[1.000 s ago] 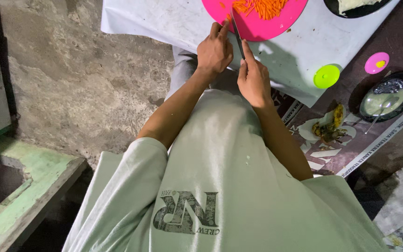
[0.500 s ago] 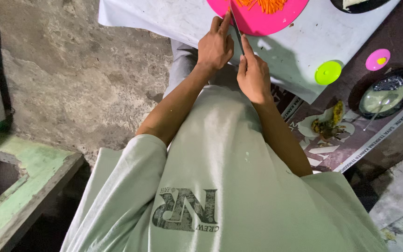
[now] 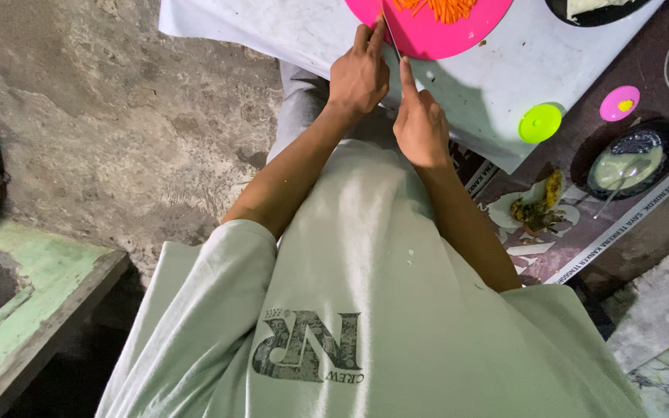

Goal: The person slices carrots into thin strips on a pink cutting board using a knife. The person holds the carrot with the left hand and cuts with the right hand, accumulating a pile of julienned carrot pieces on the board.

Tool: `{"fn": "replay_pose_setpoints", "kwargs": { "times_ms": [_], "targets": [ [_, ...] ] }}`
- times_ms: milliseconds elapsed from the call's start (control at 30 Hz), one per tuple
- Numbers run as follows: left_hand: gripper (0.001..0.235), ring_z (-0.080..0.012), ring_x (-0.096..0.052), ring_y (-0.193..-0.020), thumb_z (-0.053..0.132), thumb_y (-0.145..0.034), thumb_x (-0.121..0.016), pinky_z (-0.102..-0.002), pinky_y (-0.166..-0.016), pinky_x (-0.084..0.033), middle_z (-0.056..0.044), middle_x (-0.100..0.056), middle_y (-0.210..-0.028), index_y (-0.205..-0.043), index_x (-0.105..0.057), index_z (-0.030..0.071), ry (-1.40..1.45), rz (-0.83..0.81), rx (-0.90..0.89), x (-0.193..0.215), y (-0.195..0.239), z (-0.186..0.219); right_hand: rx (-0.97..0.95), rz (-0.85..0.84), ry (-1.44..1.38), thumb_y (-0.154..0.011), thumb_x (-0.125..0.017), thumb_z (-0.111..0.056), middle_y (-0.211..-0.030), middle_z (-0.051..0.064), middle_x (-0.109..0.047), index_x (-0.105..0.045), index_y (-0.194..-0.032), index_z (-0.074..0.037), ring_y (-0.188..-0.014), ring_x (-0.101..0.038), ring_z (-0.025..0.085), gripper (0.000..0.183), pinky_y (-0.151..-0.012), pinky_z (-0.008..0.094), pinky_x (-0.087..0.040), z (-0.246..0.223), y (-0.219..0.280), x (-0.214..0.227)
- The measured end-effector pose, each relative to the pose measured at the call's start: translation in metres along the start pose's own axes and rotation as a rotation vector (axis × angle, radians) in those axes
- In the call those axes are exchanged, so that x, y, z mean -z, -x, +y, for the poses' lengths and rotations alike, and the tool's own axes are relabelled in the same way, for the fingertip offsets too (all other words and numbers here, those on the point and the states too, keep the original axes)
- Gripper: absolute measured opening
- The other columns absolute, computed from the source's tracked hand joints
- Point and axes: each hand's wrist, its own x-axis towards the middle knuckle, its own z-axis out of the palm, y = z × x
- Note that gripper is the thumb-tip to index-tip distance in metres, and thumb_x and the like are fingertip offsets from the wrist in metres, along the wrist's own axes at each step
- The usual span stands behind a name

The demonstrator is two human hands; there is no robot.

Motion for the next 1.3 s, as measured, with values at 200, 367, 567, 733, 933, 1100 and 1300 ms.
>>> {"fn": "replay_pose_setpoints", "kwargs": {
  "times_ms": [200, 367, 567, 733, 933, 1100, 1300],
  "targets": [
    [0.082, -0.0333, -0.071, -0.091, 0.018, -0.088, -0.066, -0.042, -0.067, -0.059, -0.015, -0.052, -0.129, -0.158, -0.027, 0.0, -0.042, 0.03, -0.053, -0.004, 0.001, -0.001, 0.061, -0.022, 0.046, -0.097, -0.061, -0.001, -0.091, 0.03, -0.064, -0.027, -0.167, -0.017, -0.076, -0.066, 0.05, 0.08, -0.071, 0.056, -0.054, 0.008, 0.001, -0.002],
    [0.084, -0.0313, -0.071, -0.096, 0.02, -0.085, -0.067, -0.039, -0.068, -0.06, -0.018, -0.051, -0.131, -0.155, -0.027, -0.003, -0.125, 0.059, -0.083, -0.011, 0.0, -0.005, 0.051, -0.075, 0.072, -0.098, -0.06, -0.001, -0.088, 0.03, -0.064, -0.026, -0.167, -0.016, -0.075, -0.066, 0.048, 0.079, -0.071, 0.056, -0.055, 0.004, -0.005, 0.004],
    [0.091, -0.0307, -0.071, -0.097, 0.021, -0.08, -0.067, -0.039, -0.068, -0.061, -0.018, -0.053, -0.128, -0.155, -0.025, -0.01, -0.293, -0.093, -0.024, -0.02, -0.01, -0.002, -0.326, -0.26, -0.445, -0.109, -0.05, -0.014, -0.113, 0.021, -0.071, -0.035, -0.161, -0.022, -0.074, -0.069, 0.043, 0.055, -0.062, 0.052, -0.057, 0.009, -0.012, 0.031],
    [0.085, -0.0304, -0.072, -0.095, 0.021, -0.085, -0.065, -0.04, -0.068, -0.061, -0.018, -0.053, -0.129, -0.156, -0.026, -0.007, -0.3, -0.036, -0.081, -0.012, -0.008, -0.001, -0.005, 0.004, -0.171, -0.107, -0.055, -0.009, -0.107, 0.025, -0.073, -0.043, -0.161, -0.019, -0.095, -0.07, 0.046, 0.056, -0.082, 0.052, -0.055, 0.019, -0.005, 0.043],
    [0.081, -0.034, -0.073, -0.086, 0.024, -0.089, -0.065, -0.044, -0.066, -0.06, -0.018, -0.059, -0.122, -0.156, -0.029, -0.004, -0.229, -0.054, -0.087, 0.001, -0.003, -0.001, -0.028, 0.01, -0.232, -0.101, -0.055, -0.01, -0.105, 0.024, -0.073, -0.042, -0.158, -0.017, -0.089, -0.069, 0.047, 0.059, -0.08, 0.055, -0.053, 0.012, 0.009, 0.026],
    [0.076, -0.0349, -0.073, -0.084, 0.022, -0.09, -0.063, -0.046, -0.067, -0.059, -0.018, -0.066, -0.114, -0.155, -0.033, -0.004, -0.241, -0.045, -0.092, 0.003, -0.008, -0.006, -0.029, 0.012, -0.244, -0.104, -0.056, -0.011, -0.097, 0.028, -0.07, -0.043, -0.159, -0.019, -0.09, -0.067, 0.049, 0.057, -0.077, 0.057, -0.051, 0.014, 0.007, 0.022],
    [0.073, -0.0348, -0.073, -0.081, 0.021, -0.083, -0.064, -0.048, -0.064, -0.058, -0.019, -0.069, -0.106, -0.148, -0.042, -0.001, -0.354, -0.012, -0.102, -0.004, -0.022, -0.017, -0.058, -0.015, -0.126, -0.098, -0.059, -0.011, -0.087, 0.028, -0.07, -0.049, -0.154, -0.024, -0.083, -0.067, 0.05, 0.059, -0.075, 0.059, -0.051, 0.022, 0.002, 0.033]
  ]
}}
